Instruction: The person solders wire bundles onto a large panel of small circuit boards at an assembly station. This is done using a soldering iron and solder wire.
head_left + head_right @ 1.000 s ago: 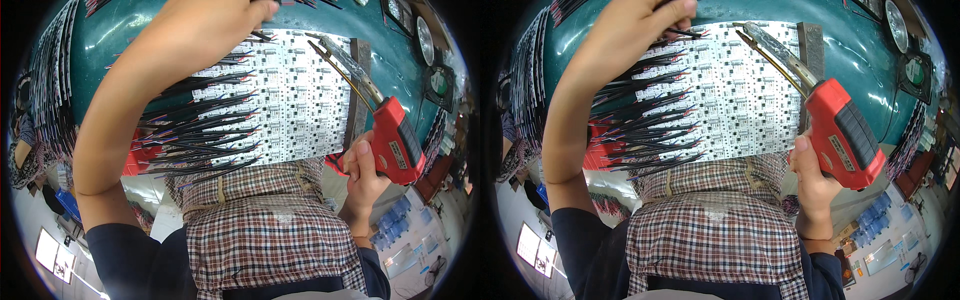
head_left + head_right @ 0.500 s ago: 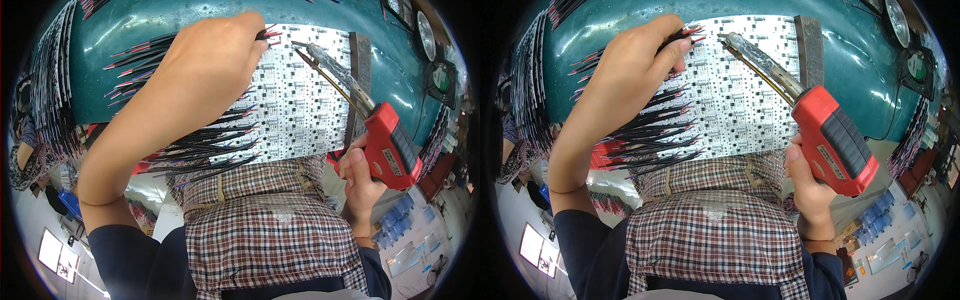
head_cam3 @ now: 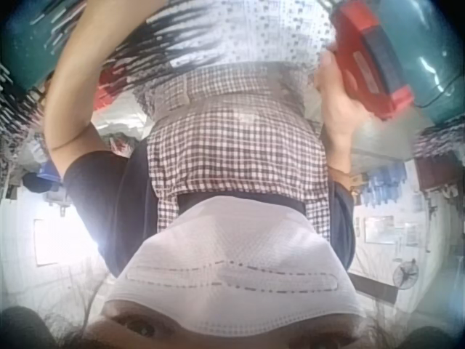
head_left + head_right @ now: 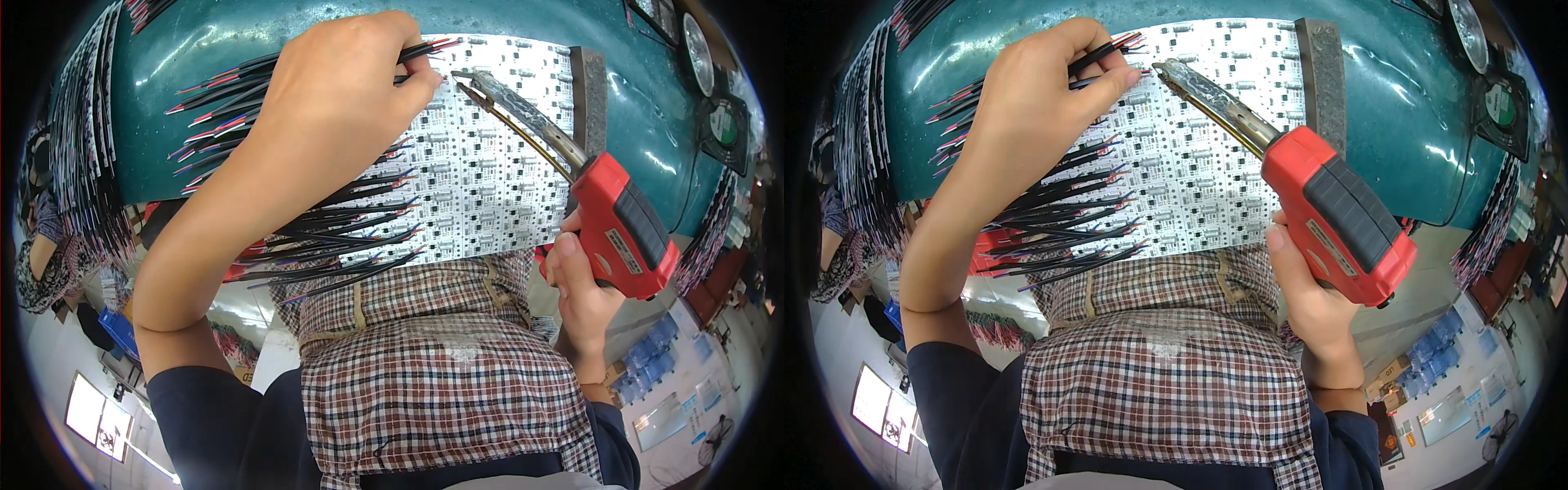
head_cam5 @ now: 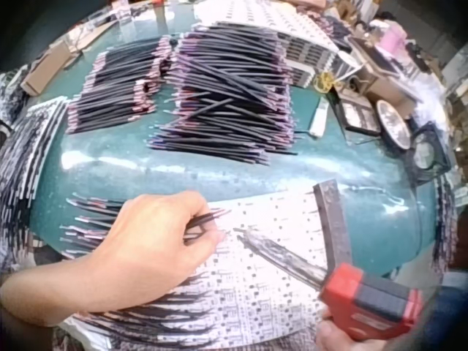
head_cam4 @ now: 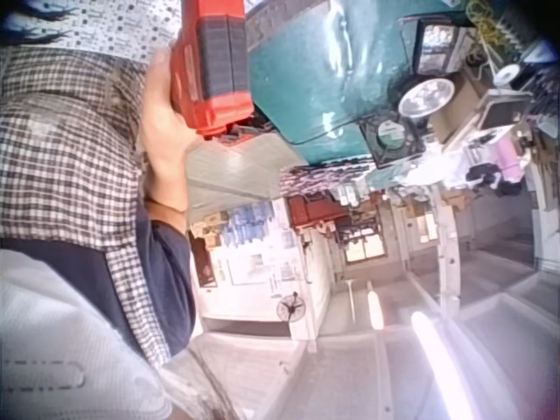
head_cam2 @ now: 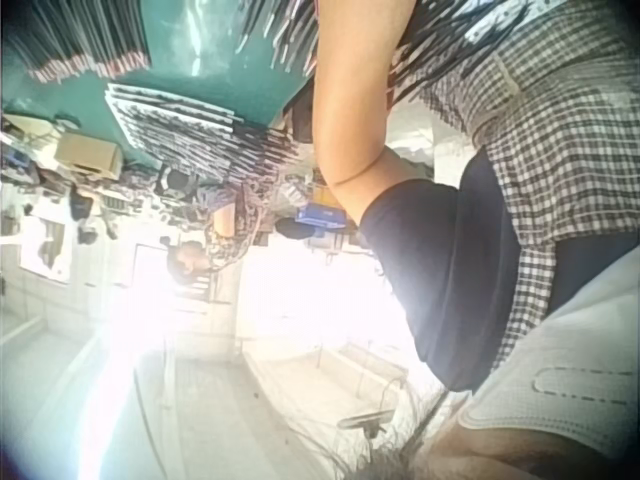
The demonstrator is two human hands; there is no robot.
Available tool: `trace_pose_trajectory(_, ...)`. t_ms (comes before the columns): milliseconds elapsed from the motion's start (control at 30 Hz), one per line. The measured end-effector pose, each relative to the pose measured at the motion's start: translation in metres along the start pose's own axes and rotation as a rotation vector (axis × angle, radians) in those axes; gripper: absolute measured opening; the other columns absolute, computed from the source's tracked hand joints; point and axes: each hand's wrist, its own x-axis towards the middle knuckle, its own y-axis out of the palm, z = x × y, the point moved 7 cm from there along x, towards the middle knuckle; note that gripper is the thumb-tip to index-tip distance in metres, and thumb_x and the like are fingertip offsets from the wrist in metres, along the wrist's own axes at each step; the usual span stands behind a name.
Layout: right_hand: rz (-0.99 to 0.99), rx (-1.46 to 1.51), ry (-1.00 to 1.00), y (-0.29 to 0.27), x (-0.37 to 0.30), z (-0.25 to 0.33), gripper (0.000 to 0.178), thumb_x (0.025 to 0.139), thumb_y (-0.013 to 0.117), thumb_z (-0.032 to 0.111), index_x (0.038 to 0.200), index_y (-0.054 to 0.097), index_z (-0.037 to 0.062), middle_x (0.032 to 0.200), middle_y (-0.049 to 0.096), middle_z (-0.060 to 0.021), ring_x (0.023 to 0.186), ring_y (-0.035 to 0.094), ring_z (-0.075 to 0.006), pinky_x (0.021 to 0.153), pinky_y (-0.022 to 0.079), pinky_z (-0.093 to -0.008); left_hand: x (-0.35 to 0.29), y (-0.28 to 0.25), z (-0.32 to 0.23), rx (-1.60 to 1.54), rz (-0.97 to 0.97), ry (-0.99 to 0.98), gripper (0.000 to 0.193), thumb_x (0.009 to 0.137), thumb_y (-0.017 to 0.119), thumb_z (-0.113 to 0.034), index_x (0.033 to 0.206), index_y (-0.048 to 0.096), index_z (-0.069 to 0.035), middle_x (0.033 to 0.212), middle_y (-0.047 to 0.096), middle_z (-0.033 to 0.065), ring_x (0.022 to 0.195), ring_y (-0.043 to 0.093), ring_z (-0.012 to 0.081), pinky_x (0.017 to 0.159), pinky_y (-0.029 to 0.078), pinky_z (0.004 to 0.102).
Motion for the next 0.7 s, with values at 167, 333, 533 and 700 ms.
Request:
trace_pose_trajectory(167,0.032,0.005,-0.017,0.0015,0.0016,-0.0036,0.034,0.093,0.062,0.001,0.125,0.054,-0.0071,0.090,0.059,-0.0085,0.052,0.047,-0.0071,0.046,0.040,-0.0251,0.0003,0.0006,-0.0017,0.020,-0.009,0.027,0.025,0.086,0.074,-0.021,0.088,0.065,0.002,0.074,0.067,0.0117,0.065,0.061,0.0217,0.065,0.048,0.0334)
trace_pose_trajectory(333,0.033,-0.027,-0.018,0.0001,0.0009,-0.0060,0.037,0.093,0.063,0.000,0.128,0.053,-0.0072,0.089,0.060,-0.0081,0.053,0.047,-0.0069,0.046,0.040,-0.0246,0.0006,0.0009,-0.0026,0.024,-0.029,0.074,0.026,0.086,0.074,-0.022,0.090,0.065,0.003,0.078,0.070,0.0140,0.072,0.068,0.0246,0.072,0.052,0.0342)
trace_pose_trajectory(533,0.007,-0.011,-0.058,-0.0017,0.0023,-0.0028,0.036,0.092,0.063,0.001,0.126,0.053,-0.0084,0.087,0.060,-0.0080,0.049,0.043,-0.0058,0.043,0.037,-0.0241,0.0002,0.0018,-0.0011,0.066,-0.034,0.083,0.027,0.086,0.074,-0.023,0.090,0.065,0.003,0.080,0.070,0.0148,0.073,0.069,0.0273,0.071,0.053,0.0355)
trace_pose_trajectory(700,-0.015,0.047,-0.039,-0.0042,0.0015,-0.0022,0.035,0.092,0.062,0.001,0.125,0.053,-0.0088,0.088,0.061,-0.0090,0.047,0.042,-0.0051,0.042,0.036,-0.0235,0.0010,0.0033,0.0004,0.116,-0.048,0.098,0.029,0.084,0.074,-0.024,0.090,0.065,0.003,0.080,0.070,0.0147,0.070,0.067,0.0278,0.067,0.051,0.0364)
